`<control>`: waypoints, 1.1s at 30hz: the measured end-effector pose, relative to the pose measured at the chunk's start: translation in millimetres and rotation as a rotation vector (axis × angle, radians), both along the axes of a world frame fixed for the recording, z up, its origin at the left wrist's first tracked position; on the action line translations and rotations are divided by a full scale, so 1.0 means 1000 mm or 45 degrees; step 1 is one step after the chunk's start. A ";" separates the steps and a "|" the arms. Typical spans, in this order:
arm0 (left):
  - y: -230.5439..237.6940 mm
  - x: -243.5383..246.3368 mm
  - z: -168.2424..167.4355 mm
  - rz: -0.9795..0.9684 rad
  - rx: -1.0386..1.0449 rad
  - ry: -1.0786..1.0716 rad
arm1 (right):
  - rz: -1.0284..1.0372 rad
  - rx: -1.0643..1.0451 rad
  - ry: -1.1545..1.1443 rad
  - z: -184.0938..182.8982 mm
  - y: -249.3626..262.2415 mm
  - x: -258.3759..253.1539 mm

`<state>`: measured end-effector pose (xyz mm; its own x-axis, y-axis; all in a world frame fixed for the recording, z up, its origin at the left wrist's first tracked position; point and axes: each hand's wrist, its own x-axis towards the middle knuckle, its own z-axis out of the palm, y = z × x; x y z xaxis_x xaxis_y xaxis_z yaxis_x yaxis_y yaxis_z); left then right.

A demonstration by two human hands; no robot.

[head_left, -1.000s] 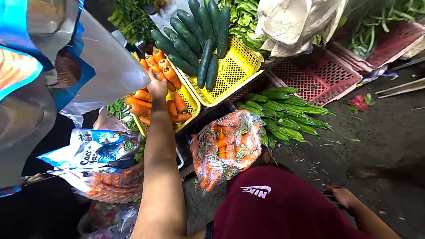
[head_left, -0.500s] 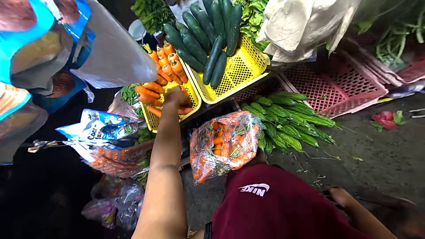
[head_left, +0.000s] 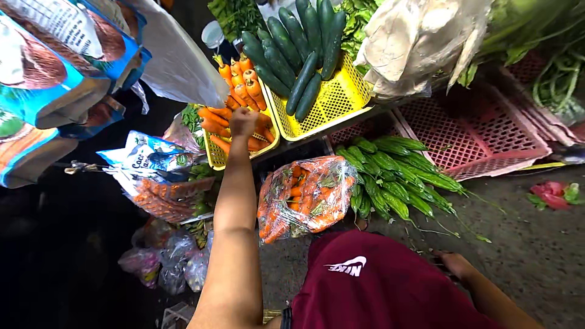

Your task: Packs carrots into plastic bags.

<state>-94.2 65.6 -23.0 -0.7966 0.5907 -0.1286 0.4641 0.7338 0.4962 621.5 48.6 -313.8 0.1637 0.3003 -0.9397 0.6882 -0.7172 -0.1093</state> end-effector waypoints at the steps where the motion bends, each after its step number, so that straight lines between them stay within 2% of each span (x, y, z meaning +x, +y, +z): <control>1: -0.007 -0.011 0.006 0.023 0.076 0.036 | -0.005 0.007 0.000 -0.001 0.000 -0.001; 3: -0.015 -0.029 0.018 0.099 0.146 0.168 | -0.008 0.026 0.001 0.003 -0.003 -0.004; 5: -0.018 -0.050 0.020 0.166 0.180 0.325 | 0.010 0.041 -0.016 0.015 -0.010 -0.010; 7: -0.014 -0.068 0.017 0.224 0.210 0.369 | -0.004 0.045 -0.047 0.022 -0.017 -0.016; 9: -0.004 -0.088 0.001 0.219 0.268 0.380 | -0.026 0.058 -0.073 0.027 -0.028 -0.021; 13: 0.025 -0.109 -0.036 0.180 0.180 0.408 | -0.074 0.045 -0.111 0.036 -0.052 -0.033; 17: 0.041 -0.111 -0.040 0.136 0.128 0.492 | -0.101 0.018 -0.094 0.034 -0.074 -0.043; 21: 0.028 -0.109 -0.034 0.208 0.237 0.359 | -0.117 -0.010 -0.092 0.027 -0.082 -0.053; 23: 0.014 -0.101 -0.029 0.229 0.052 0.327 | -0.116 -0.031 -0.092 0.023 -0.080 -0.056; 25: 0.003 -0.078 -0.017 0.051 -0.249 0.175 | -0.119 -0.030 -0.089 0.020 -0.075 -0.060; 27: 0.002 -0.052 -0.023 -0.066 -0.522 0.020 | -0.104 -0.032 -0.075 0.015 -0.068 -0.058; 29: 0.010 -0.038 -0.038 -0.079 -0.654 0.005 | -0.074 -0.024 -0.051 0.008 -0.057 -0.058; 31: 0.018 -0.037 -0.047 -0.040 -0.607 -0.014 | -0.043 0.000 -0.037 0.008 -0.046 -0.061; 33: 0.017 -0.042 -0.050 0.032 -0.428 -0.129 | -0.026 0.009 -0.020 0.014 -0.035 -0.060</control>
